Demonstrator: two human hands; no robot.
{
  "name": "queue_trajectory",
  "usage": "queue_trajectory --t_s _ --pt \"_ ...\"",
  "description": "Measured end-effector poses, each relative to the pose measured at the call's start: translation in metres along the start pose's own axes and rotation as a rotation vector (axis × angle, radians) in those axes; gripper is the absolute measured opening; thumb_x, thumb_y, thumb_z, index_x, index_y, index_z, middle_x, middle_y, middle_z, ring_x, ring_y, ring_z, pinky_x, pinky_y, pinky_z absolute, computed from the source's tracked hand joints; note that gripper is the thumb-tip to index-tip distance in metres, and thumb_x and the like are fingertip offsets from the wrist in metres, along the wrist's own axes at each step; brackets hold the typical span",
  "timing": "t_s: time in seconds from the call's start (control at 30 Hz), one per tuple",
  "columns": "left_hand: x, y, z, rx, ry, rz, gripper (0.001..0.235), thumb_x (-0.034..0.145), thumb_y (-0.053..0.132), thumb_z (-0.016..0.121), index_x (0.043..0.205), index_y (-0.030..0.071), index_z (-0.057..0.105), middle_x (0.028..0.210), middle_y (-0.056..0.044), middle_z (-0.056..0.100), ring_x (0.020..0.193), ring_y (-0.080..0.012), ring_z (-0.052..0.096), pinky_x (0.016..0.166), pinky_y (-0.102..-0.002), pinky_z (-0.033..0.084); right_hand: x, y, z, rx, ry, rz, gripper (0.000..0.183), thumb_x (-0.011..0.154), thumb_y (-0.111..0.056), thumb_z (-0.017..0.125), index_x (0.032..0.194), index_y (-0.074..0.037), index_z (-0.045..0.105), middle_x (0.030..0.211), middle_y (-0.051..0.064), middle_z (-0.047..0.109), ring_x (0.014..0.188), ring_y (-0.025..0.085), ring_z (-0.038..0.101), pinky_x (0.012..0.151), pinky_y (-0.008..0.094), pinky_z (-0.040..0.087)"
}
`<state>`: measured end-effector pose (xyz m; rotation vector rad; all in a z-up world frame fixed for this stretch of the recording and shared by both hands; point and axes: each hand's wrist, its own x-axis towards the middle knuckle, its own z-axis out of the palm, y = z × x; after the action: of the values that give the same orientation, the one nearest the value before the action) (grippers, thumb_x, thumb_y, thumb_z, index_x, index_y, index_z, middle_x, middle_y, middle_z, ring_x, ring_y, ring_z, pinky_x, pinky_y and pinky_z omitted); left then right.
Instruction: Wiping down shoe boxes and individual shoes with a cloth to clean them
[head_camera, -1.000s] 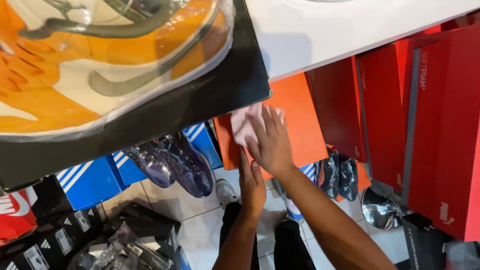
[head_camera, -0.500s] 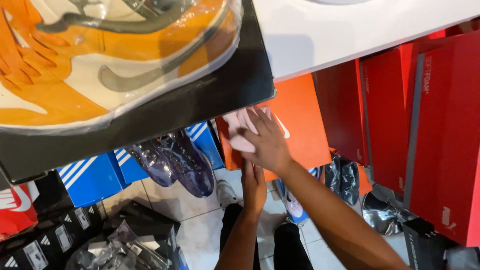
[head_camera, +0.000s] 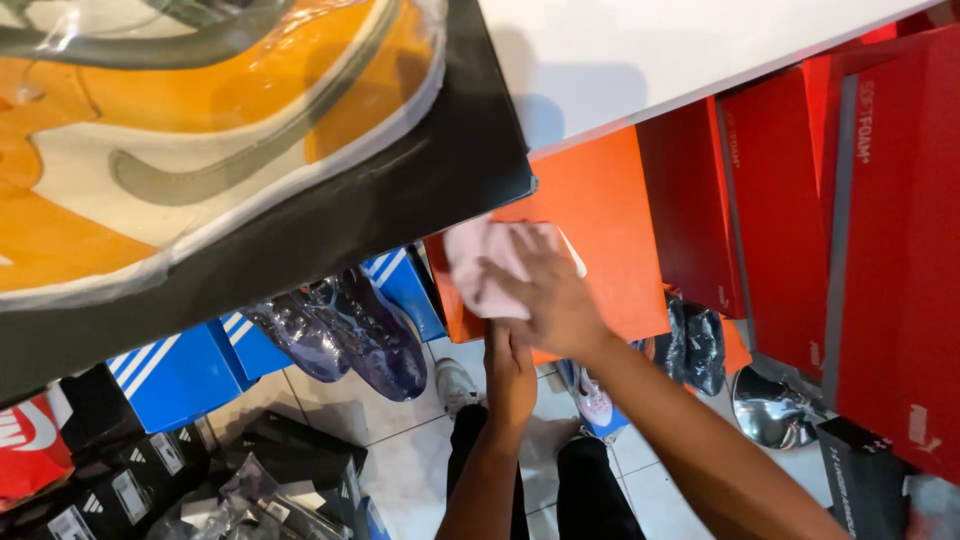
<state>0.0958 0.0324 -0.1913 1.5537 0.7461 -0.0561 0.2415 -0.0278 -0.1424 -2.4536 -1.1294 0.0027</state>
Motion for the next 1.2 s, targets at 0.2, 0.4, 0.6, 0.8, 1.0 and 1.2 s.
queue_trajectory --t_s 0.2,0.4,0.6,0.8,1.0,1.2 --pt "-0.004 0.025 -0.005 0.009 -0.036 0.057 0.059 0.106 0.027 0.04 0.159 0.005 0.028 0.159 -0.025 0.039 0.14 -0.0415 0.045 0.113 -0.047 0.038 0.017 0.079 -0.031 -0.245 0.098 0.33 0.07 0.095 -0.028 0.075 0.153 -0.001 0.048 0.15 0.042 0.035 0.141 0.065 0.029 0.117 0.07 0.024" --pt "-0.003 -0.027 0.018 0.052 0.149 0.247 0.052 0.108 0.021 0.045 0.157 0.005 0.039 0.156 -0.024 0.044 0.14 -0.0386 0.048 0.113 -0.048 0.042 -0.012 0.019 -0.001 -0.178 0.094 0.125 0.075 0.089 -0.039 0.072 0.154 -0.009 0.048 0.155 0.031 0.04 0.144 0.054 0.037 0.117 0.065 0.028" --pt "0.0 -0.011 0.015 0.017 0.158 0.413 0.052 0.11 0.017 0.042 0.158 -0.003 0.036 0.16 -0.026 0.038 0.145 -0.0386 0.04 0.115 -0.049 0.036 -0.077 0.035 -0.023 -0.178 0.026 0.173 0.064 0.1 -0.045 0.049 0.154 -0.01 0.048 0.15 0.033 0.045 0.14 0.056 0.04 0.113 0.067 0.031" --pt "-0.003 -0.021 0.019 0.051 0.152 0.43 0.053 0.11 0.016 0.045 0.157 -0.005 0.036 0.158 -0.028 0.04 0.145 -0.0385 0.042 0.117 -0.048 0.035 0.008 0.092 0.005 -0.308 0.205 0.499 0.068 0.102 -0.037 0.069 0.158 -0.006 0.043 0.155 0.037 0.031 0.145 0.058 0.03 0.119 0.067 0.024" --pt "0.002 -0.037 0.021 0.116 0.177 0.439 0.051 0.108 0.014 0.048 0.155 -0.005 0.039 0.156 -0.025 0.043 0.141 -0.037 0.046 0.115 -0.046 0.039 -0.031 0.012 0.028 -0.106 0.151 0.108 0.079 0.077 -0.04 0.08 0.149 -0.021 0.056 0.148 0.027 0.048 0.138 0.052 0.045 0.118 0.064 0.032" --pt "-0.001 -0.028 0.021 0.073 0.211 0.492 0.049 0.108 0.014 0.05 0.153 -0.005 0.045 0.149 -0.027 0.052 0.134 -0.0369 0.054 0.108 -0.043 0.045 0.002 0.056 -0.057 0.268 0.16 0.306 0.037 0.09 -0.02 0.057 0.124 -0.008 0.047 0.127 0.022 0.046 0.121 0.042 0.044 0.106 0.051 0.034"
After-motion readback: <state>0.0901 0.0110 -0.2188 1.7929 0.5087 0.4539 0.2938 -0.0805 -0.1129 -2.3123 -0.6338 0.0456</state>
